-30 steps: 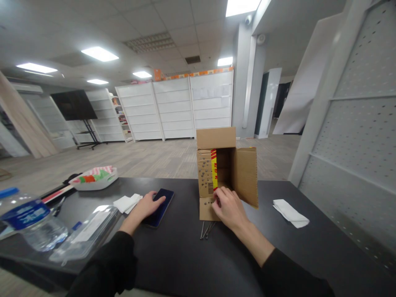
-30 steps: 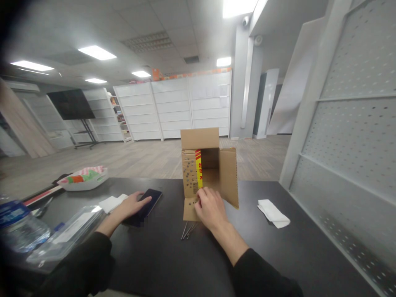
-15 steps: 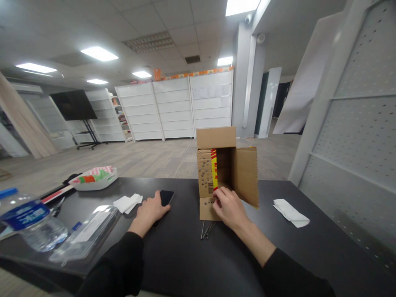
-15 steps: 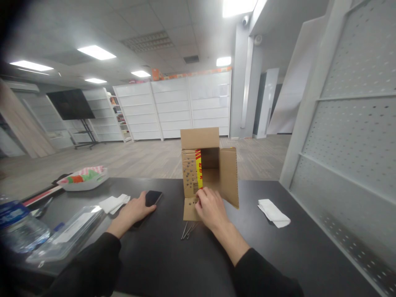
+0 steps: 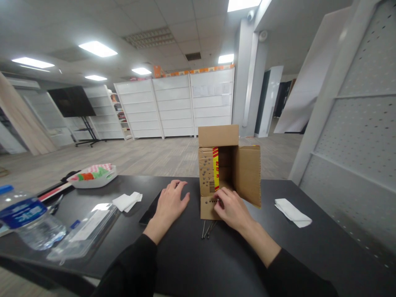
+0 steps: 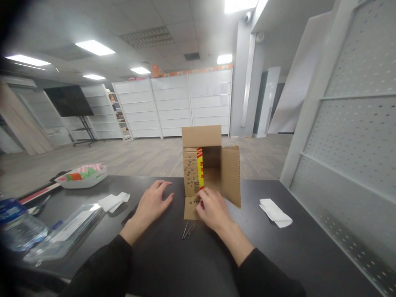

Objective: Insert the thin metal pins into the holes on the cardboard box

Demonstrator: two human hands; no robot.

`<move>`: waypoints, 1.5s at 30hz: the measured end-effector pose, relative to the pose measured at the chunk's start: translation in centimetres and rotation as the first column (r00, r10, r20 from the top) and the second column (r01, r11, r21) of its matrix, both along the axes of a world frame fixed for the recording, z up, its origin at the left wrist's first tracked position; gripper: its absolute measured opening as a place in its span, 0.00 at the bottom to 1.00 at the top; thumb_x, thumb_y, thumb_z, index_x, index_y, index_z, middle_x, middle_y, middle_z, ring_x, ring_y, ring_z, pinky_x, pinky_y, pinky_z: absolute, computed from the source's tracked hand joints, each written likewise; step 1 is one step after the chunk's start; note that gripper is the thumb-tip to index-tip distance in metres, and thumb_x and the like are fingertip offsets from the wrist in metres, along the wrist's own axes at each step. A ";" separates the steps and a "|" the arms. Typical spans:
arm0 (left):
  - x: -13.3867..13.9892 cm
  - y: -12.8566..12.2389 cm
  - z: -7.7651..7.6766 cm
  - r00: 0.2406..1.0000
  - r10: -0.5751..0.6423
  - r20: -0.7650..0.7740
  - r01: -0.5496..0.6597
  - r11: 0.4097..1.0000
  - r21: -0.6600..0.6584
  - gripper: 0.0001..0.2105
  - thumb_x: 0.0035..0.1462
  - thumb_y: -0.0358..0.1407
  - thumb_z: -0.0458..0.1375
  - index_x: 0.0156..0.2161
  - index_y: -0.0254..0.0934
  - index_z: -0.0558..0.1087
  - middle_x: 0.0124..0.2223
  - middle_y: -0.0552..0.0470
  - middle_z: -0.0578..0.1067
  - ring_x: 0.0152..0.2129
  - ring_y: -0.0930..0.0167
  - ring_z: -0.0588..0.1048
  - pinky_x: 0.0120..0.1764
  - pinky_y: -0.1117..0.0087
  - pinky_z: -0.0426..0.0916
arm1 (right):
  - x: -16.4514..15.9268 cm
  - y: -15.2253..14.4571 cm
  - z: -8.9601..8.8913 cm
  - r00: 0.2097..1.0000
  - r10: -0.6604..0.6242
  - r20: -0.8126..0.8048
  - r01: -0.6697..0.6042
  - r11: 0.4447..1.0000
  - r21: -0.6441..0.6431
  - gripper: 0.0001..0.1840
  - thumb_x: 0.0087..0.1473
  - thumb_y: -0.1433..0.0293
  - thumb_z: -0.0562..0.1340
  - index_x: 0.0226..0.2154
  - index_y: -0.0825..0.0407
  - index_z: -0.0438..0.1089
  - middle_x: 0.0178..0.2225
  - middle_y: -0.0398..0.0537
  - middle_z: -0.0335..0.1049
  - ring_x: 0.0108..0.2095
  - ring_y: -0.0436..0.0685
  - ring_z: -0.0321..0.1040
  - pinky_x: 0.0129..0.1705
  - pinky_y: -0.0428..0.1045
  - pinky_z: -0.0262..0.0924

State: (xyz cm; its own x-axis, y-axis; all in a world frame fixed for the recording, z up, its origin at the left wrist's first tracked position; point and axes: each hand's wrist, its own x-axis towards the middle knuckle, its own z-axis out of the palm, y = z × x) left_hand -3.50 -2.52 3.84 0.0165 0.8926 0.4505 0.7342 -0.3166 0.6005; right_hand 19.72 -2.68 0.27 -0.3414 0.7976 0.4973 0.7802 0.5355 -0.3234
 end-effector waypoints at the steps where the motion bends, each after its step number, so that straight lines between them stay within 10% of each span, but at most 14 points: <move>1: 0.8 0.0 -0.1 0.995 -0.024 -0.101 0.030 0.998 0.049 0.11 0.55 0.35 0.59 0.45 0.41 0.74 0.47 0.45 0.73 0.49 0.58 0.71 0.53 0.57 0.63 | 0.1 0.0 0.0 1.000 0.006 -0.001 -0.006 1.000 -0.007 0.09 0.53 0.78 0.56 0.35 0.51 0.67 0.37 0.47 0.70 0.38 0.56 0.66 0.41 0.50 0.51; 6: 4.4 0.0 -0.7 0.935 -0.087 -0.343 0.167 0.963 0.212 0.09 0.60 0.32 0.55 0.45 0.39 0.72 0.44 0.47 0.74 0.43 0.63 0.74 0.44 0.62 0.66 | 0.4 0.1 -0.2 1.000 0.013 0.018 -0.013 1.000 -0.027 0.09 0.53 0.78 0.57 0.35 0.51 0.66 0.37 0.48 0.69 0.39 0.57 0.67 0.41 0.51 0.52; 17: 7.0 1.8 -2.6 0.939 -0.207 -0.274 0.310 0.856 0.414 0.04 0.56 0.28 0.55 0.35 0.38 0.69 0.34 0.51 0.76 0.33 0.68 0.73 0.38 0.65 0.63 | 0.7 0.4 -0.6 1.000 0.027 -0.007 -0.027 0.999 -0.029 0.08 0.55 0.78 0.56 0.36 0.51 0.66 0.37 0.48 0.69 0.38 0.57 0.66 0.40 0.51 0.54; 45: 7.1 1.4 -4.8 0.871 -0.314 -0.377 0.391 0.909 0.144 0.03 0.60 0.32 0.57 0.39 0.40 0.72 0.40 0.52 0.78 0.39 0.68 0.72 0.41 0.63 0.58 | 1.7 1.3 -2.3 0.982 0.067 -0.179 -0.083 0.993 -0.083 0.22 0.53 0.76 0.57 0.51 0.49 0.58 0.45 0.50 0.73 0.44 0.60 0.70 0.47 0.56 0.57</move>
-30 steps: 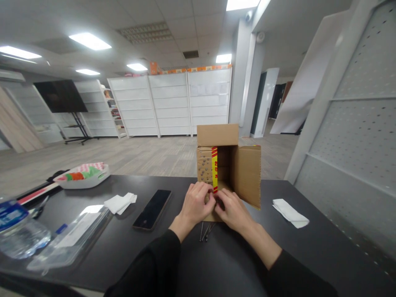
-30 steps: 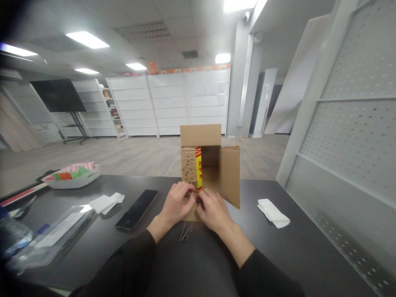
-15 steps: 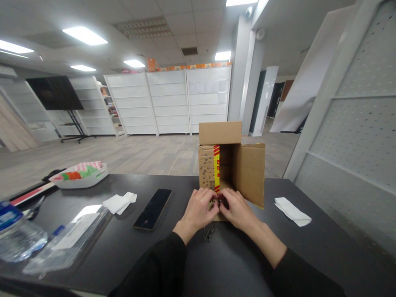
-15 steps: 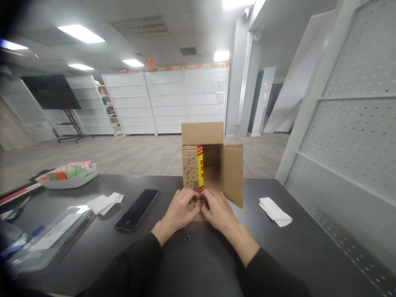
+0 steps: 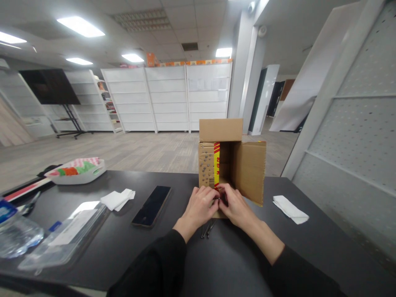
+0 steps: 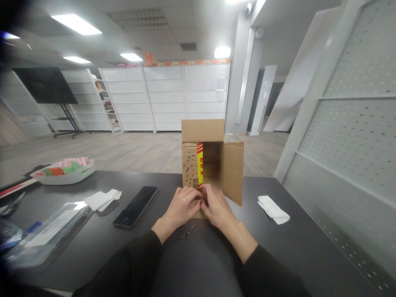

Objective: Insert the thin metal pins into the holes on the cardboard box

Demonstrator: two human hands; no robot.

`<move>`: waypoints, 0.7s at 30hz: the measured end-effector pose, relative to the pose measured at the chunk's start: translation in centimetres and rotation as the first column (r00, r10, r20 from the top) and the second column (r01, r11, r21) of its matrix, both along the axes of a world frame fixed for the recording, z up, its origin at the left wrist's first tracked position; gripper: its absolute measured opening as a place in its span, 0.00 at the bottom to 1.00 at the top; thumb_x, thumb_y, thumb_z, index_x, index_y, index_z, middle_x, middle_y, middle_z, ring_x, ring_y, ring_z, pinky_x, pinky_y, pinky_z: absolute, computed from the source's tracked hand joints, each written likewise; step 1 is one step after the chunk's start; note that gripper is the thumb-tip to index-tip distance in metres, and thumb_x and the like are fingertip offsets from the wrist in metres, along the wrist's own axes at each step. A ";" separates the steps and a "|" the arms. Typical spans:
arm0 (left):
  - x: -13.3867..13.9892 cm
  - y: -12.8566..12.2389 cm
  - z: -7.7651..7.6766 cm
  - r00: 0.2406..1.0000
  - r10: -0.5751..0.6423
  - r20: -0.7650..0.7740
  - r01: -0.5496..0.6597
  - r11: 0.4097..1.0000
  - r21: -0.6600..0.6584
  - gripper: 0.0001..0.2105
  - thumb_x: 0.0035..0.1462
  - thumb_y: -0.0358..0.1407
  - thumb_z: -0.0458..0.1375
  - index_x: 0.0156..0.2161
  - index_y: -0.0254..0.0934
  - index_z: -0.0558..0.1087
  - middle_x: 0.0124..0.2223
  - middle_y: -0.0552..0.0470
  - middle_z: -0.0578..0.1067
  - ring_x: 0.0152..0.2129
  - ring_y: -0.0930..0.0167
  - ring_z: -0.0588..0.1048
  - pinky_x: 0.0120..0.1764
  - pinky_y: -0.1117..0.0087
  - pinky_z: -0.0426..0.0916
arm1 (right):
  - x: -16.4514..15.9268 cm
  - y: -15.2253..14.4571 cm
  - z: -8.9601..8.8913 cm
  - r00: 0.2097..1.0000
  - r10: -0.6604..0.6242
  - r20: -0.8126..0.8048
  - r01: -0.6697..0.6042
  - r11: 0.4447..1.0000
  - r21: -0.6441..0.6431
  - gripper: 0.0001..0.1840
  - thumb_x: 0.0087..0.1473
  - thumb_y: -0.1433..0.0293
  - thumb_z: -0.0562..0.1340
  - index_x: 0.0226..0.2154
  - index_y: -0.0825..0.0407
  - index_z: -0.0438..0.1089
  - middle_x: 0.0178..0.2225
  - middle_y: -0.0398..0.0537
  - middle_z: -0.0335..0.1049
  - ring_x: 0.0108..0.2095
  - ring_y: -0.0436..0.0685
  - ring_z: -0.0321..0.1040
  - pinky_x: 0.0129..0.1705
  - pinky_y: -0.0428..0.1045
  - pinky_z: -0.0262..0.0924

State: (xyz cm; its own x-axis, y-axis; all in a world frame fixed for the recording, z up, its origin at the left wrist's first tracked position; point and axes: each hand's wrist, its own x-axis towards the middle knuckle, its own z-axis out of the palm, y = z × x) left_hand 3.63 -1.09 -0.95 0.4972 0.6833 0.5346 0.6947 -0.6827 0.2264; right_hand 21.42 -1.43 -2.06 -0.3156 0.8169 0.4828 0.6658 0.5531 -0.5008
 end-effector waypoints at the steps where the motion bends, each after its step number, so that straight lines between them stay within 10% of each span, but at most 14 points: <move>1: 0.0 0.0 0.0 1.000 -0.006 -0.004 0.006 1.000 0.007 0.03 0.61 0.32 0.57 0.40 0.40 0.72 0.40 0.52 0.78 0.39 0.68 0.72 0.41 0.63 0.58 | 0.0 0.0 0.0 1.000 0.003 -0.006 -0.003 1.000 -0.001 0.23 0.54 0.76 0.57 0.52 0.49 0.58 0.45 0.51 0.72 0.45 0.60 0.70 0.48 0.57 0.57; 21: 0.2 0.1 -0.4 0.994 -0.019 -0.104 0.029 0.995 0.093 0.06 0.63 0.30 0.54 0.43 0.40 0.72 0.42 0.51 0.76 0.40 0.67 0.71 0.41 0.62 0.57 | -0.1 0.0 0.2 1.000 0.022 0.018 -0.022 1.000 -0.003 0.22 0.55 0.78 0.56 0.52 0.51 0.58 0.47 0.54 0.73 0.47 0.62 0.70 0.47 0.56 0.56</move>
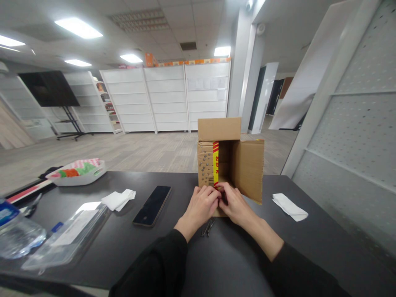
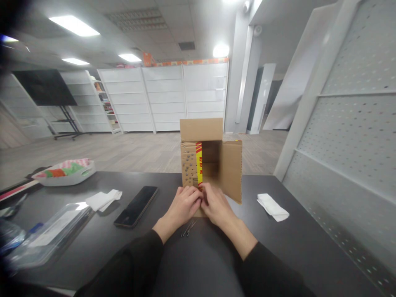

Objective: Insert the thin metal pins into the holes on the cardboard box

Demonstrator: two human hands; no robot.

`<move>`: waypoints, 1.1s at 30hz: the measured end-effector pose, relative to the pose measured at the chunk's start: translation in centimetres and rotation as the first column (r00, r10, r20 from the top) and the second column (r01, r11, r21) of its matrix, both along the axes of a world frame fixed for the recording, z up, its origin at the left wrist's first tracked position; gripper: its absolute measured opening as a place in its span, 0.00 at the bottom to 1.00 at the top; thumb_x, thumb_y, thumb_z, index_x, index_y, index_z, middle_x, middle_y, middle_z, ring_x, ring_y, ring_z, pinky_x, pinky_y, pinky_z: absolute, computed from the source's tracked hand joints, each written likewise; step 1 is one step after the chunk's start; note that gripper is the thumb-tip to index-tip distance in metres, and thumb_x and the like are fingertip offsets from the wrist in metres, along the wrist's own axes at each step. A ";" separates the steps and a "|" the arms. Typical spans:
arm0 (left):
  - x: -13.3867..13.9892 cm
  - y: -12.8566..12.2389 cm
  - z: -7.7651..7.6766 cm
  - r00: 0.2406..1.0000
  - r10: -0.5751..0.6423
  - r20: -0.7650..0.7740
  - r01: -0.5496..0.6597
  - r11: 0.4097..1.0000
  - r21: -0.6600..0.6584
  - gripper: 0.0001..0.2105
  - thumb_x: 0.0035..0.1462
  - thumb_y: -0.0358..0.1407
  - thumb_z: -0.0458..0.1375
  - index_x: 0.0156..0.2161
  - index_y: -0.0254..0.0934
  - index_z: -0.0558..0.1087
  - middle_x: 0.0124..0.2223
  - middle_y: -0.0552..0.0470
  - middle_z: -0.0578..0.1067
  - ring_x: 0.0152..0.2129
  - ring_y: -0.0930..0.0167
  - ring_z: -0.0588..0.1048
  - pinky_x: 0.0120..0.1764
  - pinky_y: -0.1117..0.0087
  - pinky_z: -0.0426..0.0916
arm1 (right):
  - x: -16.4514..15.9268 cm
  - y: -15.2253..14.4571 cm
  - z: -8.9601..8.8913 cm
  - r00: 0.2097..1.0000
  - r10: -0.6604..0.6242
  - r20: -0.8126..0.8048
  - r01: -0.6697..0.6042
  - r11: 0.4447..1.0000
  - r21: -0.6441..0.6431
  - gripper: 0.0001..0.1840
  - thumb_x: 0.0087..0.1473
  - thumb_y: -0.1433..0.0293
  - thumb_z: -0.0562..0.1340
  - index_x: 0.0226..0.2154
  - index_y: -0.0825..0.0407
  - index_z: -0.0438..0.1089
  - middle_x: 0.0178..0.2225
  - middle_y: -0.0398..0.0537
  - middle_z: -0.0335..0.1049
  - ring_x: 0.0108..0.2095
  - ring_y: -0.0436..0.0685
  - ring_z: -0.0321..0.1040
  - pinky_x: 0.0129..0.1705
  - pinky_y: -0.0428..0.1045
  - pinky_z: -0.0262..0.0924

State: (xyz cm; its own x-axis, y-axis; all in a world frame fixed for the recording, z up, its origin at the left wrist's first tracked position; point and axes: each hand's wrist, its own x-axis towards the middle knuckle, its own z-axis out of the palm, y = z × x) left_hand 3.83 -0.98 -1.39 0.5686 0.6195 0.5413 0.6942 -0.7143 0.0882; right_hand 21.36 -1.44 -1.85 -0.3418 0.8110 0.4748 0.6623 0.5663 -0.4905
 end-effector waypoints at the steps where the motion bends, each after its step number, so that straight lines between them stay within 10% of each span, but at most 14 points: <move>1: 0.0 0.0 0.0 1.000 0.000 -0.002 0.000 1.000 -0.001 0.06 0.63 0.30 0.54 0.43 0.40 0.72 0.42 0.51 0.76 0.40 0.67 0.71 0.41 0.62 0.57 | 0.0 0.0 0.0 1.000 0.002 0.002 -0.002 1.000 -0.001 0.22 0.55 0.78 0.56 0.52 0.51 0.58 0.48 0.54 0.73 0.47 0.62 0.71 0.47 0.56 0.56; 33: 0.0 -0.3 0.5 0.996 0.000 0.090 0.005 0.999 -0.050 0.06 0.64 0.31 0.52 0.41 0.40 0.71 0.41 0.51 0.76 0.40 0.68 0.72 0.42 0.63 0.58 | -0.1 -0.4 0.6 0.999 -0.025 0.040 0.023 0.999 0.027 0.12 0.58 0.74 0.57 0.45 0.50 0.63 0.42 0.50 0.73 0.42 0.60 0.69 0.44 0.54 0.55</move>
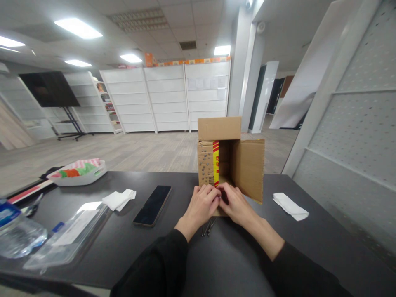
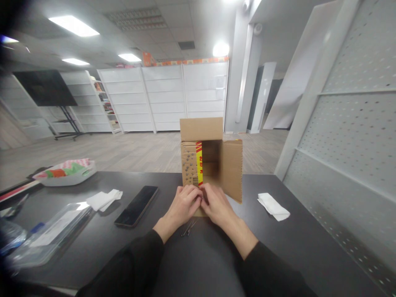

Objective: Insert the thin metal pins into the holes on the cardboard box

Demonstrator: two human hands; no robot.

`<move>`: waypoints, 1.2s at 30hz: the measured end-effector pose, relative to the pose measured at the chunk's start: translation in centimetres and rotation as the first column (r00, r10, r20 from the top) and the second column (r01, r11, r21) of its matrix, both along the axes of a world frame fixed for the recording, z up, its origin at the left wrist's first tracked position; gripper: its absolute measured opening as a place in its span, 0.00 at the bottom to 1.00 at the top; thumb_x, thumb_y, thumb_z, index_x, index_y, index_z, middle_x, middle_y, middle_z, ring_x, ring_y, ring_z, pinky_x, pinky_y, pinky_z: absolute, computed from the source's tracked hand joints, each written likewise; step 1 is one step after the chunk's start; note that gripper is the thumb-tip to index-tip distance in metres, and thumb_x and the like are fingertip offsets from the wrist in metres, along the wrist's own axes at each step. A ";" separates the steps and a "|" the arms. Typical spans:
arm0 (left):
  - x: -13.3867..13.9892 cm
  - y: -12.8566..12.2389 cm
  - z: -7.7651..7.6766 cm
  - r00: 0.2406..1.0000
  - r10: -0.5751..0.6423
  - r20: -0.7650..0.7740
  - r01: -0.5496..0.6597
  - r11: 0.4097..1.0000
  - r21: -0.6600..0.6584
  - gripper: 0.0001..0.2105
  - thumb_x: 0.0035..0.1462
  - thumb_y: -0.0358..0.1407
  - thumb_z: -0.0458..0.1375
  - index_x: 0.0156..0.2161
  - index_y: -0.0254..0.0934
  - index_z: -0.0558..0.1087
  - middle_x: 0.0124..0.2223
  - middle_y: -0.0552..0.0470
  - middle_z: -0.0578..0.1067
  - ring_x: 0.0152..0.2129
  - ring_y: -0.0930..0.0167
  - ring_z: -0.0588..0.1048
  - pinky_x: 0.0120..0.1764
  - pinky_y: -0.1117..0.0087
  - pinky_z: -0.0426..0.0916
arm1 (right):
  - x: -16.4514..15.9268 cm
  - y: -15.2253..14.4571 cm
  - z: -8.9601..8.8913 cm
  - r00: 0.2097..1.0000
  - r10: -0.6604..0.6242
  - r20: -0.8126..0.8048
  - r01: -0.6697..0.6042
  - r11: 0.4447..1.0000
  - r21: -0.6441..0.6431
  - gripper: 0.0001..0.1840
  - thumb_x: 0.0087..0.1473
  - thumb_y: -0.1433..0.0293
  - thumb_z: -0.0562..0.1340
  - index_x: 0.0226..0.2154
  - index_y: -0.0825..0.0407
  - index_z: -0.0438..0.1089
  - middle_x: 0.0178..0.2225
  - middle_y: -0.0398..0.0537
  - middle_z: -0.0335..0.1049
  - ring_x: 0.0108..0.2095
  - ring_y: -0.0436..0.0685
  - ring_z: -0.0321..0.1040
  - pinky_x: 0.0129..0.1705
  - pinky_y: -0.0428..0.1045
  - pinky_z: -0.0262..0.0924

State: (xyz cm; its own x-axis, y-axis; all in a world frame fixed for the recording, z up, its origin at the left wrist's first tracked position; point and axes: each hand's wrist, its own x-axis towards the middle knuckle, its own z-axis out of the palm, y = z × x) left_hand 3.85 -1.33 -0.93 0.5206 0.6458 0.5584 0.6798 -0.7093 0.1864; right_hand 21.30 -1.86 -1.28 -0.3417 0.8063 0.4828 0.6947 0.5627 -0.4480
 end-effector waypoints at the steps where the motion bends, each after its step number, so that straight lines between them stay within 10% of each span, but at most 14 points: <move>1: 0.0 0.0 0.1 1.000 0.003 0.008 -0.003 1.000 -0.001 0.05 0.64 0.31 0.52 0.41 0.40 0.70 0.41 0.51 0.76 0.39 0.68 0.72 0.42 0.63 0.58 | 0.0 0.0 0.0 1.000 -0.003 0.000 0.003 1.000 0.002 0.12 0.57 0.75 0.56 0.45 0.50 0.63 0.42 0.50 0.73 0.41 0.60 0.69 0.44 0.54 0.55; 36: -0.9 0.5 0.3 0.961 0.159 0.226 -0.159 0.987 -0.020 0.02 0.60 0.30 0.54 0.36 0.39 0.67 0.35 0.53 0.77 0.31 0.71 0.74 0.39 0.66 0.59 | -0.2 -1.0 1.4 0.994 -0.004 -0.107 0.026 0.980 0.198 0.05 0.64 0.69 0.57 0.36 0.50 0.67 0.33 0.47 0.72 0.36 0.57 0.68 0.38 0.50 0.55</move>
